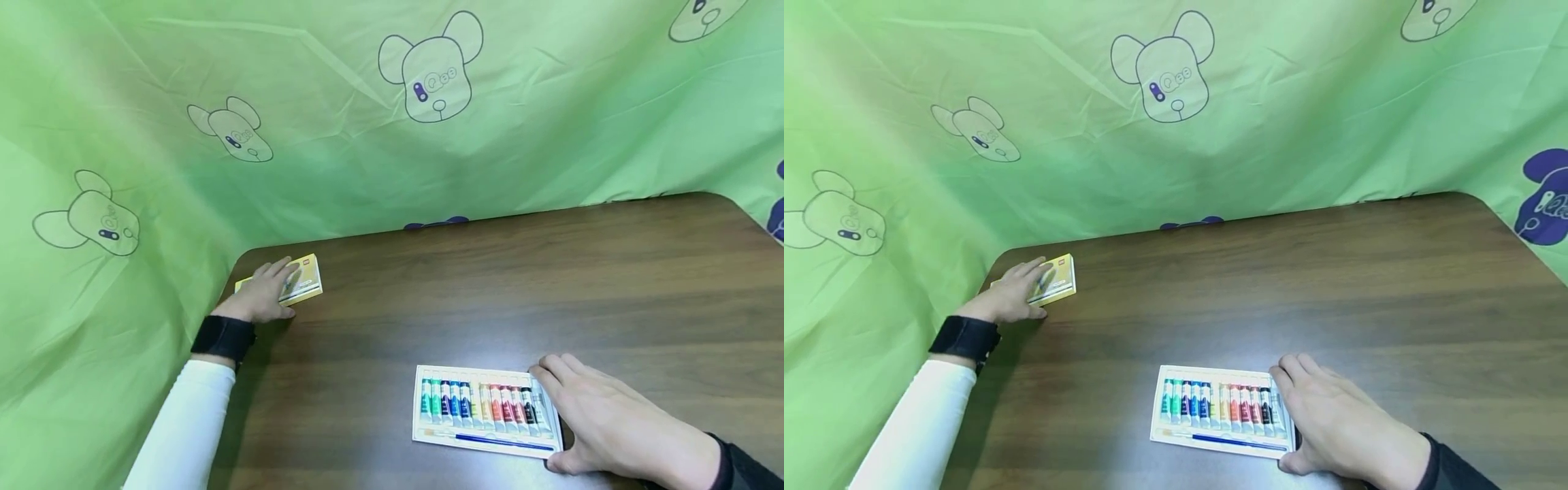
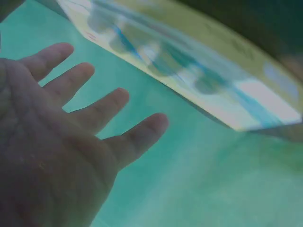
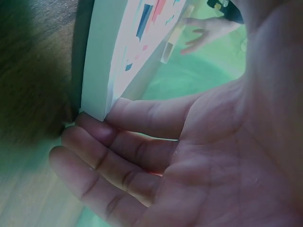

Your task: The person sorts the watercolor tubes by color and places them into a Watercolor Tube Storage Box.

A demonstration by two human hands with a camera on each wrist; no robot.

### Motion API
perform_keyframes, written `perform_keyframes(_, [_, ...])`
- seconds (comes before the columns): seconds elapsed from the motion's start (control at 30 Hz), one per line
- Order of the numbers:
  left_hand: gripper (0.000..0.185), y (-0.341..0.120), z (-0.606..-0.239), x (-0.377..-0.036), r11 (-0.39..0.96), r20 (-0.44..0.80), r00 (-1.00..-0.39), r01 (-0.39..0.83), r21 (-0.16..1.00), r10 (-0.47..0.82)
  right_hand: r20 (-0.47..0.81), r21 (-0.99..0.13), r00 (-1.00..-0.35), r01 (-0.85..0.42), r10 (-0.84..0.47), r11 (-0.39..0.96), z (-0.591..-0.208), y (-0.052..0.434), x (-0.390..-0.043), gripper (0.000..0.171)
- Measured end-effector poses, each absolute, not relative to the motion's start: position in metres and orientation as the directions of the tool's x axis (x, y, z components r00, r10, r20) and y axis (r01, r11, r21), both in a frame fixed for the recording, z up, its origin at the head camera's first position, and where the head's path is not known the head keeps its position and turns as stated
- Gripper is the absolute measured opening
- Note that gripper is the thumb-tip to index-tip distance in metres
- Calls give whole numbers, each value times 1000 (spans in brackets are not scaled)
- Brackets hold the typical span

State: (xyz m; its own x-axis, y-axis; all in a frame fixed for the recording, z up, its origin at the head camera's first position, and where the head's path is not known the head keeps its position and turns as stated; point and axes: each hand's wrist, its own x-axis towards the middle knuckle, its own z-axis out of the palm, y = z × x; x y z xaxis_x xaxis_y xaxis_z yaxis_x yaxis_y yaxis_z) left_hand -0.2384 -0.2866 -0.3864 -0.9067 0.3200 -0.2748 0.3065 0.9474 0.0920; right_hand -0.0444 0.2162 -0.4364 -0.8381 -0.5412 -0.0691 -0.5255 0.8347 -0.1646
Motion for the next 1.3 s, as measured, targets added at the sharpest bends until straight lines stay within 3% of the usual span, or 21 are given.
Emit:
perform_keyframes(0.3, [111,-315,-383,-264,975,-413,-886,162,154,213,99,-161,-816,-578,-569,800,-438,216,-44,95])
perform_keyframes(0.53, [112,-318,-386,-263,978,-440,-875,152,143,200,91,-172,-846,-533,-525,829,-442,211,-39,93])
perform_keyframes(0.97, [103,-257,-384,-250,908,-420,-816,416,51,397,120,-125,-849,-527,-515,840,-445,208,-37,96])
perform_keyframes(1.3, [103,-207,-382,-227,840,-462,-743,543,8,484,45,-101,-873,-487,-485,867,-444,203,-36,105])
